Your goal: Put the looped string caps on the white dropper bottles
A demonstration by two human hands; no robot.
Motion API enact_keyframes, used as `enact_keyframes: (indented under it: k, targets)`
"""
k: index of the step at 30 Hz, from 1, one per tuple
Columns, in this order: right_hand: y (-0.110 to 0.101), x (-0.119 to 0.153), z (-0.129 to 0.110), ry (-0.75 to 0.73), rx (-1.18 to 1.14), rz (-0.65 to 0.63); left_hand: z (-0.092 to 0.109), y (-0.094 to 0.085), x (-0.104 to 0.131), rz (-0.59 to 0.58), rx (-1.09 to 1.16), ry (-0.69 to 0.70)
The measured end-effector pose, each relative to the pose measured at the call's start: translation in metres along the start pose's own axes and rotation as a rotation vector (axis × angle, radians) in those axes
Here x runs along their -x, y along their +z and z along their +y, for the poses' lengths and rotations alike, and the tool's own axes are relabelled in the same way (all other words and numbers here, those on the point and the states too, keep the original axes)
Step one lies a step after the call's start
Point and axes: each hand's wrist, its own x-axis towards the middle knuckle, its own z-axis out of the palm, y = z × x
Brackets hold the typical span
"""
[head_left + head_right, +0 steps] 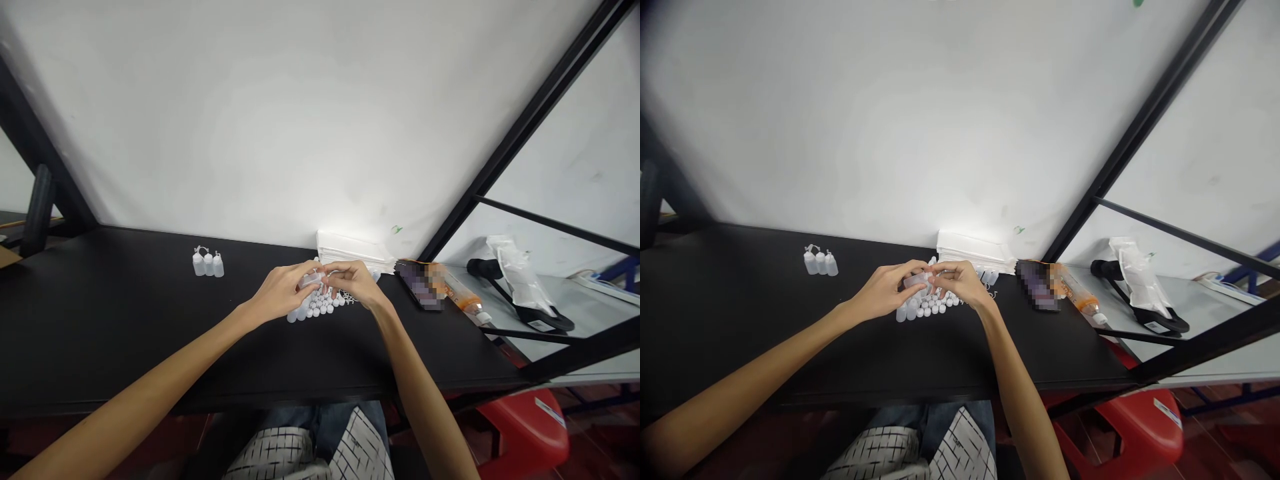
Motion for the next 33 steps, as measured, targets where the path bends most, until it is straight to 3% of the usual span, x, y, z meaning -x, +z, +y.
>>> enact_keyframes:
  k: [10,18,21,26,33]
  targets:
    - [0.002,0.002,-0.003,-0.009,0.052,0.02,-0.003,0.003,0.001,0.084,-0.139,0.059]
    - [0.011,0.0,0.001,-0.073,0.011,0.028,-0.01,0.007,0.002,0.271,-0.311,0.194]
    - [0.013,-0.001,0.0,-0.139,-0.023,0.063,-0.008,0.001,0.0,0.244,-0.243,0.144]
    - [0.013,-0.002,0.0,-0.188,0.0,0.156,-0.012,-0.011,-0.005,0.073,-0.04,-0.011]
    - [0.016,-0.003,0.006,-0.184,-0.06,0.176,-0.012,-0.015,-0.007,0.112,0.192,0.042]
